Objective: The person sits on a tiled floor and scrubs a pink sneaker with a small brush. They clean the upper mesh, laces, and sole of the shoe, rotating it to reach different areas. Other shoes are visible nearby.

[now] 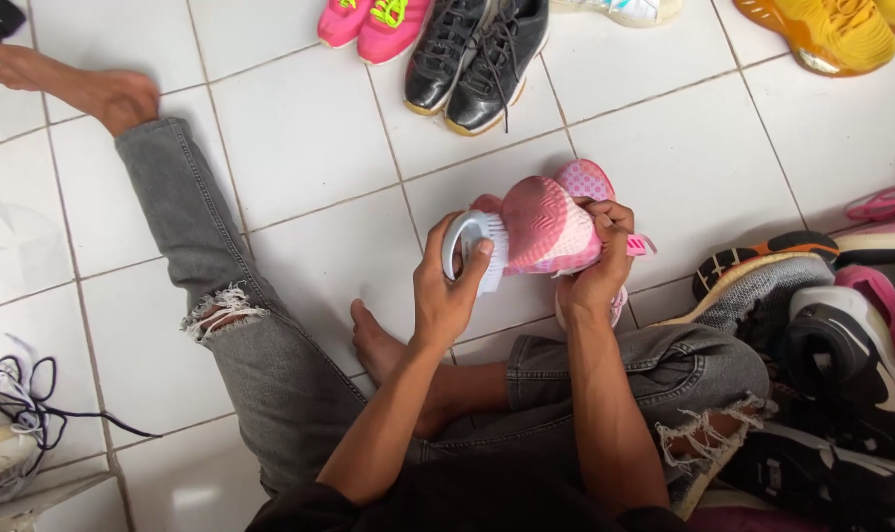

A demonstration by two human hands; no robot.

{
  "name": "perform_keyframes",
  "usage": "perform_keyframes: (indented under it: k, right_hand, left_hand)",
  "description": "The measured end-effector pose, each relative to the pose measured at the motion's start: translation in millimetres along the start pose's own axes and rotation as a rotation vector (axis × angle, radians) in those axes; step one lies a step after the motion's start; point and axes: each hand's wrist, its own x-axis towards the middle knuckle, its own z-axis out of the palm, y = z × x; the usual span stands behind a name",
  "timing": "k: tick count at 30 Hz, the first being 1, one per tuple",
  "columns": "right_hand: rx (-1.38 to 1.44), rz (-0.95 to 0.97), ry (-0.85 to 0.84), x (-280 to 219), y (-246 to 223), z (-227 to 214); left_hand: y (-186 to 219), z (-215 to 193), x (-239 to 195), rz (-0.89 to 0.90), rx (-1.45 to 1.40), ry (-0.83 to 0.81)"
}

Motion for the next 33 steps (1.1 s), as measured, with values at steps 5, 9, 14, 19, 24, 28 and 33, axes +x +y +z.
perform_keyframes:
  k: [5,9,14,19,24,28,33]
  right_hand:
    - [0.016,0.039,-0.003,-1.3,-7.5,5.3]
    - [0.058,0.052,-0.012,-1.3,-7.2,4.4]
    - [0.048,0.059,-0.024,4.5,-3.4,-1.4]
    - [0.060,0.063,-0.062,7.8,1.8,-7.4]
    - [0.013,0.063,-0.059,4.7,-4.2,0.2]
    - [0.004,0.053,-0.076,-1.4,-5.9,0.4]
    - [0.054,0.043,-0.055,8.0,2.8,-6.7]
  left_hand:
    - [4.6,1.3,-9.3,0.093,-0.074,-0.067]
    - [-23.7,-3.9,3.2,0.021,-0.066,-0.095]
    - [3.3,1.8,-5.9,0.078,-0.078,-0.111]
    - [9.0,4.4,-2.1,0.178,0.036,-0.096]
    - [17.8,1.3,-8.4,0.127,0.015,-0.111]
    - [8.2,-2.5,-6.0,0.187,0.044,-0.119]
    - [11.5,1.5,8.3,-0.045,-0.090,-0.037]
